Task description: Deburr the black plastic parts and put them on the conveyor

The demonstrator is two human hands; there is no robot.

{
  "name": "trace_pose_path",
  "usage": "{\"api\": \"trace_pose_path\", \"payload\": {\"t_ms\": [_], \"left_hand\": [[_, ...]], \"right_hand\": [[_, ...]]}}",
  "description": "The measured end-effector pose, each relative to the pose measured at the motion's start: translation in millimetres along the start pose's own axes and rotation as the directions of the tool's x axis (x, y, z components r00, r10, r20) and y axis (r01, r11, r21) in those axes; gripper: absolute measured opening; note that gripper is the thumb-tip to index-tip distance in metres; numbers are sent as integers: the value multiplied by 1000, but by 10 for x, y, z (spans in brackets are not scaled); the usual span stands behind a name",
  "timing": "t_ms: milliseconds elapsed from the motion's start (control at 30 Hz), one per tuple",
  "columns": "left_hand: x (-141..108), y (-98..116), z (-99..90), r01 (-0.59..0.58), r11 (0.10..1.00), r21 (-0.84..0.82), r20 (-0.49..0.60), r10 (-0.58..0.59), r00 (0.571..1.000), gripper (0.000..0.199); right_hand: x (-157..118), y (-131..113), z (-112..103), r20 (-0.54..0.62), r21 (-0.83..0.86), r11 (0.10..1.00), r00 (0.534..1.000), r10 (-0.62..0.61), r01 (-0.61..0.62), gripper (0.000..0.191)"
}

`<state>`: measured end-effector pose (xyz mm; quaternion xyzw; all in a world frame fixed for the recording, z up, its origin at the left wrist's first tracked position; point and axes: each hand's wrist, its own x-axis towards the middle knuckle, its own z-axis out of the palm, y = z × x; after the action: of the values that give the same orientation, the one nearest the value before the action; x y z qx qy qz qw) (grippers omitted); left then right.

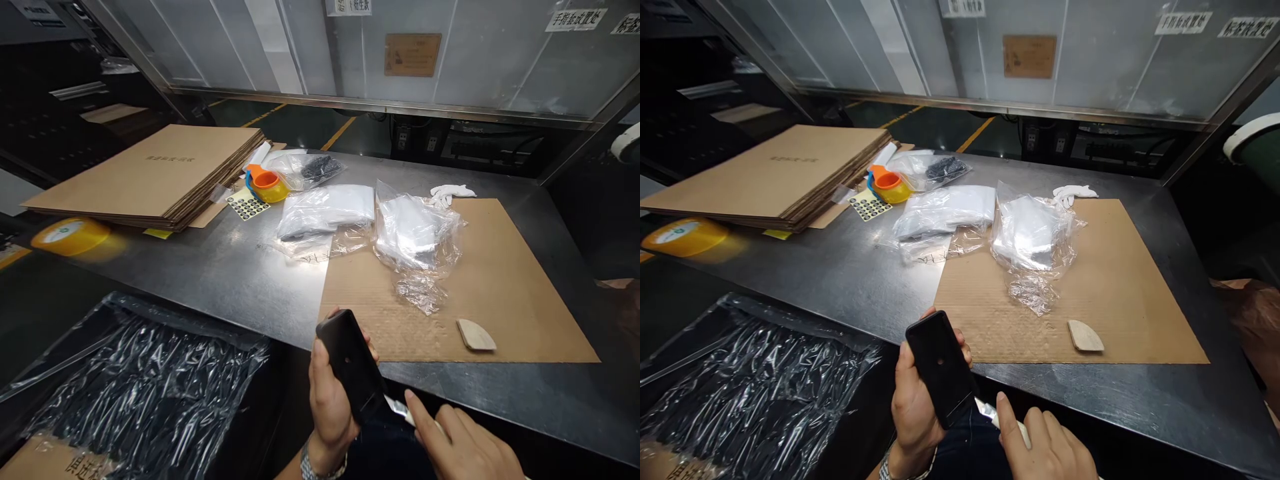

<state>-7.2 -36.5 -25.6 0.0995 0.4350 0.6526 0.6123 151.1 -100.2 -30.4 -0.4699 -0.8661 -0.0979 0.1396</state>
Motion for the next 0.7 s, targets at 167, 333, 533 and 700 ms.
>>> {"api": "trace_pose_path", "payload": {"t_ms": [167, 333, 533, 700], "left_hand": [[11, 8, 10, 32, 999, -4, -29, -32, 999, 51], [21, -3, -15, 20, 1000, 9, -13, -20, 1000, 51], [15, -13, -29, 20, 1000, 22, -12, -20, 1000, 52], [7, 5, -22, 22, 998, 64, 8, -22, 1000, 52]], "right_hand": [[15, 9, -6, -2, 21, 1000, 1000, 3, -3, 31], [3, 20, 2, -2, 49, 999, 1000, -21, 21, 32], [-8, 19, 3, 16, 50, 999, 1000, -13, 12, 31], [1, 9, 4, -2, 16, 1000, 1000, -3, 3, 32]]}}
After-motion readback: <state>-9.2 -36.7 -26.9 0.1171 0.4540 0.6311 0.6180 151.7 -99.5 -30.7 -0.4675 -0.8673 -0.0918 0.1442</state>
